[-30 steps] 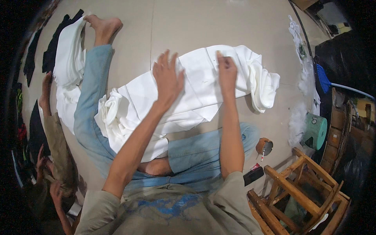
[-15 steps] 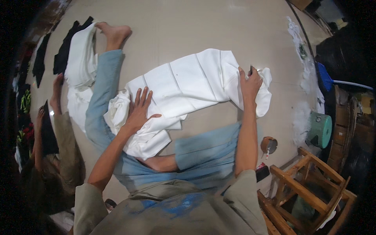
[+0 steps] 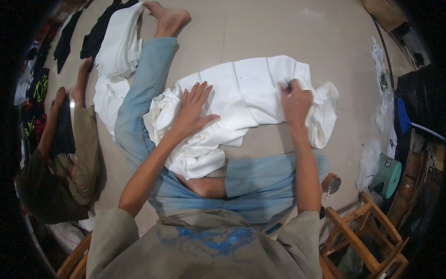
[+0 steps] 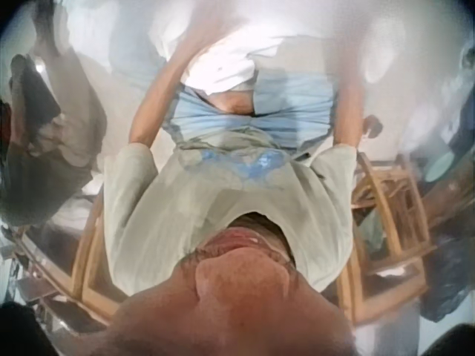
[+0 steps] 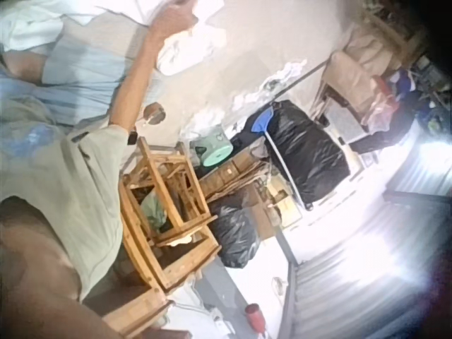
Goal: The person sits on the floor and uses scissors to cut a large white piece of fabric into smaller rectangular sections. They repeatedly fold the fabric, make cuts, and separate the pieces.
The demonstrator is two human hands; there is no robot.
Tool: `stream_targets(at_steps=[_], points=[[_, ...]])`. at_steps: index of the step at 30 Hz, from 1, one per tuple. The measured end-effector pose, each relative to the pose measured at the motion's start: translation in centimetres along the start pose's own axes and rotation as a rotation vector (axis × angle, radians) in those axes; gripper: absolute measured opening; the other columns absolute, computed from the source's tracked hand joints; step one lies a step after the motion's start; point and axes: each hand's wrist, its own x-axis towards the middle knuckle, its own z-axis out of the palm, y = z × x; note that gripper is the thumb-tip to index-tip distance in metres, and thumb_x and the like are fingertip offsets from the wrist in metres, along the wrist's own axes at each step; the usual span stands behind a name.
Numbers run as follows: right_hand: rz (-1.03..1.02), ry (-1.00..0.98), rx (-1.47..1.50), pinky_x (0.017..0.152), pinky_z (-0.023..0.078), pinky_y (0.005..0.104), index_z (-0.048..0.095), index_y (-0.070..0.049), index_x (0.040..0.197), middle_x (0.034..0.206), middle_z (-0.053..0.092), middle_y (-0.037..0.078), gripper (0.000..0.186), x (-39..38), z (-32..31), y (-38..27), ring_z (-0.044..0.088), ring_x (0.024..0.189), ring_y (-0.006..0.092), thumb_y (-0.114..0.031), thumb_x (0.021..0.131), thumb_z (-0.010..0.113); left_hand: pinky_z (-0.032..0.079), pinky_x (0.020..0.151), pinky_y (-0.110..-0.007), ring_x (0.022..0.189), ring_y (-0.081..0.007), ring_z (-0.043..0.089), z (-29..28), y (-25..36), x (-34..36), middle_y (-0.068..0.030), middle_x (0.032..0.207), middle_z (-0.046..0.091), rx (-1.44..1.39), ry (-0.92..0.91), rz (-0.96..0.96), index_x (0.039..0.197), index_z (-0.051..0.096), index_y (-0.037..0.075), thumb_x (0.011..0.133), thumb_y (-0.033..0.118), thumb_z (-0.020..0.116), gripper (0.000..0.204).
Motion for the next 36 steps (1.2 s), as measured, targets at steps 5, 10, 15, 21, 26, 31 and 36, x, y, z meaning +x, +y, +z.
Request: stream_targets(at_steps=[5, 10, 15, 21, 26, 31, 36], points=[[0.018, 0.023, -0.287, 0.097, 0.042, 0.0593, 0.065, -0.004, 0.095, 0.078, 0.071, 0.018, 0.035, -4.1, -1.3, -4.4, 0.069, 0.077, 0.0388, -0.036, 0.092, 0.077, -0.001, 0.126, -0.067, 0.161, -0.0401, 0.003, 2.5, -0.4, -0.8, -0.0204, 0.174, 0.011, 0.158, 0.021, -0.027, 0.166, 0.021, 0.005, 0.072, 0.082, 0.071, 0.131], [0.369, 0.119, 0.176, 0.066, 0.049, 0.0380, 0.068, 0.000, 0.111, 0.069, 0.062, 0.010, 0.041, -5.6, -10.5, -1.0, 0.061, 0.067, 0.0215, -0.031, 0.089, 0.083, -0.002, 0.126, -0.067, 0.161, -0.0412, 0.002, 1.9, -0.6, -1.0, -0.0212, 0.174, 0.010, 0.178, 0.009, -0.038, 0.166, 0.021, 0.004, 0.071, 0.084, 0.070, 0.134], [-0.023, -0.226, 0.378, 0.057, 0.043, 0.0386, 0.063, -0.012, 0.142, 0.060, 0.049, 0.003, 0.058, -7.1, -4.4, -10.2, 0.048, 0.056, 0.0203, -0.033, 0.091, 0.080, -0.002, 0.126, -0.066, 0.161, -0.0424, 0.002, 2.1, -0.7, -0.5, -0.0222, 0.174, 0.009, 0.188, 0.026, 0.020, 0.166, 0.019, 0.003, 0.073, 0.085, 0.068, 0.133], [-0.240, -0.191, 0.338, 0.067, 0.055, 0.0489, 0.065, -0.006, 0.103, 0.080, 0.073, 0.017, 0.027, -5.6, 8.5, -11.1, 0.072, 0.076, 0.0383, -0.029, 0.094, 0.074, -0.003, 0.127, -0.063, 0.162, -0.0412, 0.002, 2.3, -0.4, -0.3, -0.0221, 0.175, 0.009, 0.227, 0.014, -0.019, 0.167, 0.017, 0.004, 0.073, 0.082, 0.070, 0.133], [0.015, 0.261, 0.646, 0.062, 0.048, 0.0379, 0.071, 0.001, 0.095, 0.067, 0.066, 0.011, 0.024, -4.8, -1.0, -2.2, 0.059, 0.061, 0.0192, -0.022, 0.099, 0.069, -0.003, 0.127, -0.062, 0.162, -0.0398, 0.001, 1.5, 0.0, -0.7, -0.0193, 0.175, 0.008, 0.175, -0.010, -0.031, 0.167, 0.017, 0.004, 0.078, 0.076, 0.071, 0.127], [0.454, 0.524, -0.195, 0.069, 0.054, 0.0422, 0.069, -0.001, 0.122, 0.083, 0.075, 0.014, 0.042, -5.3, -18.7, 15.3, 0.072, 0.074, 0.0281, -0.034, 0.097, 0.075, 0.006, 0.126, -0.064, 0.160, -0.0412, 0.012, 1.5, 1.1, -1.8, -0.0203, 0.173, 0.020, -0.095, 0.099, -0.043, 0.162, 0.032, 0.004, 0.088, 0.057, 0.074, 0.100], [0.356, 0.414, 0.213, 0.082, 0.055, 0.0429, 0.066, -0.003, 0.132, 0.093, 0.077, 0.016, 0.054, -5.0, -15.6, 11.3, 0.074, 0.091, 0.0287, -0.034, 0.091, 0.081, 0.008, 0.126, -0.066, 0.158, -0.0416, 0.022, 0.7, 11.9, -6.1, -0.0176, 0.171, 0.028, 0.118, 0.062, 0.008, 0.164, 0.031, 0.009, 0.089, 0.033, 0.077, 0.091]])
